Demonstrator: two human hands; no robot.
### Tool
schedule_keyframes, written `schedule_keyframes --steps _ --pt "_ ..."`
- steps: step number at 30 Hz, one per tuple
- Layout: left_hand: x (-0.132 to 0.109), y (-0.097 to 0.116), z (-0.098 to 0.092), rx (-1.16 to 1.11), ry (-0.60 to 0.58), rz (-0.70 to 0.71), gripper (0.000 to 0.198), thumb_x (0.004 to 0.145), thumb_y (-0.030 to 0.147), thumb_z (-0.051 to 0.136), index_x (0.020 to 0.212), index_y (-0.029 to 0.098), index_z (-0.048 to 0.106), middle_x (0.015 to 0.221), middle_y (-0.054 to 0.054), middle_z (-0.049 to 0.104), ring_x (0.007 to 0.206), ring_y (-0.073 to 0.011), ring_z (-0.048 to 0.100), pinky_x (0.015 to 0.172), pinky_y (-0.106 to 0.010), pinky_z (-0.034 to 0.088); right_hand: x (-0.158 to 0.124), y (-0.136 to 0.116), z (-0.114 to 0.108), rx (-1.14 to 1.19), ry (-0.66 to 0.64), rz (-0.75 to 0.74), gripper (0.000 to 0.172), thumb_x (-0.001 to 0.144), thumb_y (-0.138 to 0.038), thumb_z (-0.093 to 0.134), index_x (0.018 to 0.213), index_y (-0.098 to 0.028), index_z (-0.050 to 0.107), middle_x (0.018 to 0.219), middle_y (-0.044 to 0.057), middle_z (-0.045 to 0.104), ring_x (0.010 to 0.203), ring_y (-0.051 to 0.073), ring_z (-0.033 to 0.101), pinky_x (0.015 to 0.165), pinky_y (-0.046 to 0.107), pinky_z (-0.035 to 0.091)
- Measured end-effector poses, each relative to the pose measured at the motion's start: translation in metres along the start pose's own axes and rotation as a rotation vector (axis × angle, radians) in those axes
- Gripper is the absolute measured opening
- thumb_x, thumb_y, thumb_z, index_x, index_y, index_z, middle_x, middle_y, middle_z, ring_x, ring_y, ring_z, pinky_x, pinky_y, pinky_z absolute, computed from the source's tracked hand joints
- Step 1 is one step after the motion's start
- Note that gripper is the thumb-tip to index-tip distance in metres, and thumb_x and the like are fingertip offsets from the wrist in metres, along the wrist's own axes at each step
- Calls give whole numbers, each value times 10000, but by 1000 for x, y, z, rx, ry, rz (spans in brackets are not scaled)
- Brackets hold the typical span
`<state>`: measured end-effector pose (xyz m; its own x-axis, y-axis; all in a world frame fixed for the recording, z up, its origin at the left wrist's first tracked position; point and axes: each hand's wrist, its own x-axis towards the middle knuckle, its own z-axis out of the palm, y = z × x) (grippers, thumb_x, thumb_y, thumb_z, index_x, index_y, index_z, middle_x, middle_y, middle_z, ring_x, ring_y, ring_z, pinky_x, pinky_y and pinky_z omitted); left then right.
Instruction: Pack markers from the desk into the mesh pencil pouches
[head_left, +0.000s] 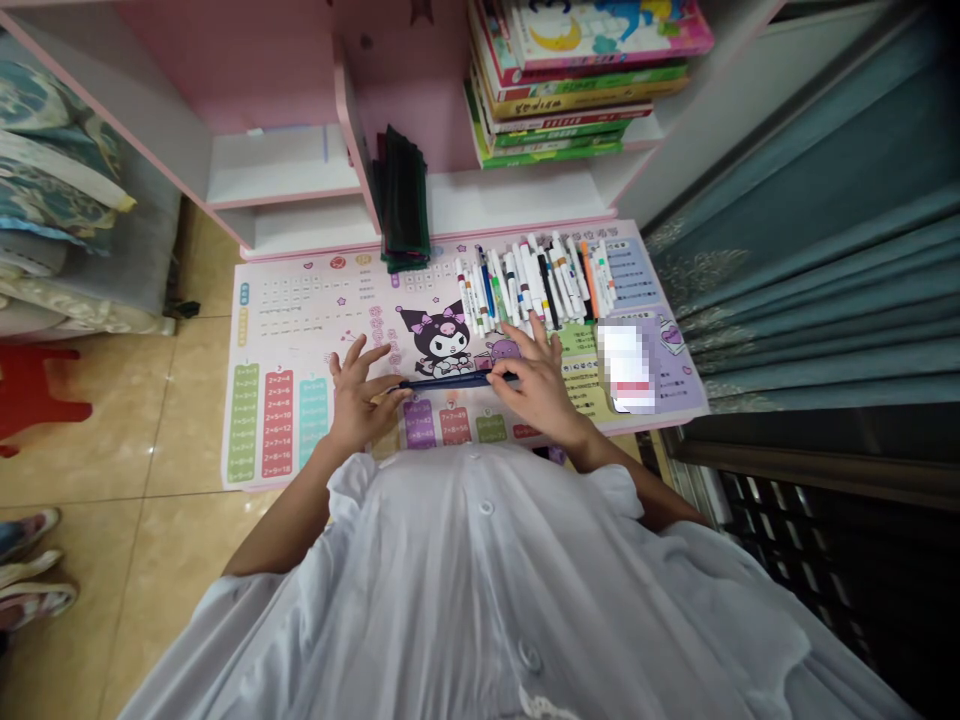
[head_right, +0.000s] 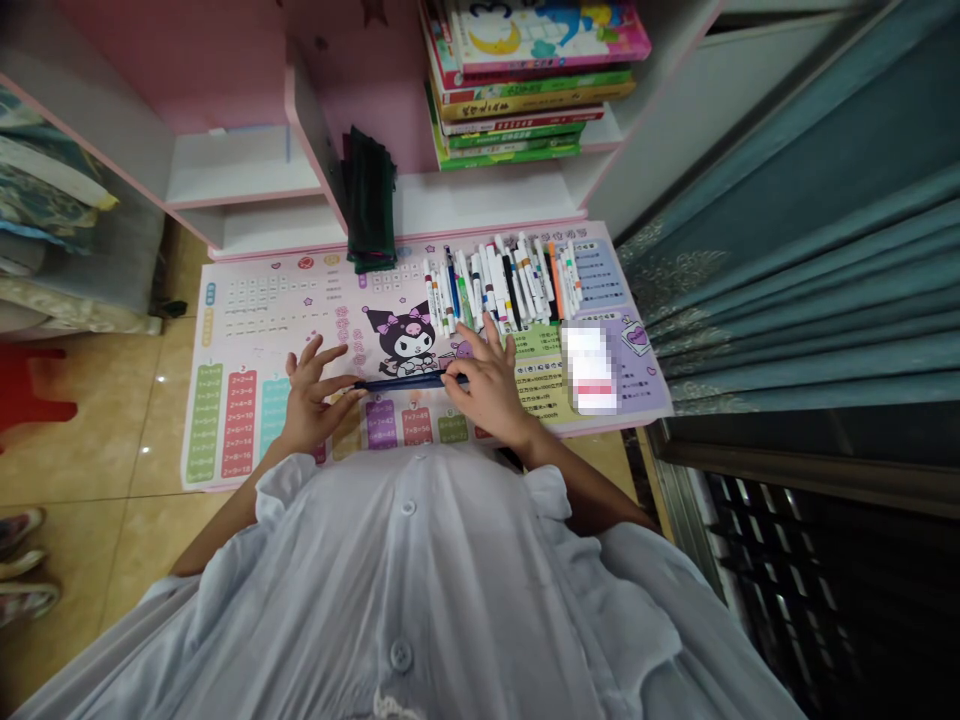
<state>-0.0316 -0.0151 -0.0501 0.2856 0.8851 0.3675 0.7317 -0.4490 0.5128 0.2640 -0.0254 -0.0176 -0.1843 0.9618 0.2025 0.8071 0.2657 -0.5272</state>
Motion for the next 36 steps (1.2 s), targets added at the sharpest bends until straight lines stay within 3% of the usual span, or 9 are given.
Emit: schedule_keyframes --steps 36 --pt "0 -3 -6 27 9 -29 303 892 546 625 873 279 768 1344 -98 629 1462 -361 358 1169 -640 152 -4 29 -23 -28 37 105 204 850 -306 640 661 -229 636 1510 41 517 1527 381 245 1199 722 153"
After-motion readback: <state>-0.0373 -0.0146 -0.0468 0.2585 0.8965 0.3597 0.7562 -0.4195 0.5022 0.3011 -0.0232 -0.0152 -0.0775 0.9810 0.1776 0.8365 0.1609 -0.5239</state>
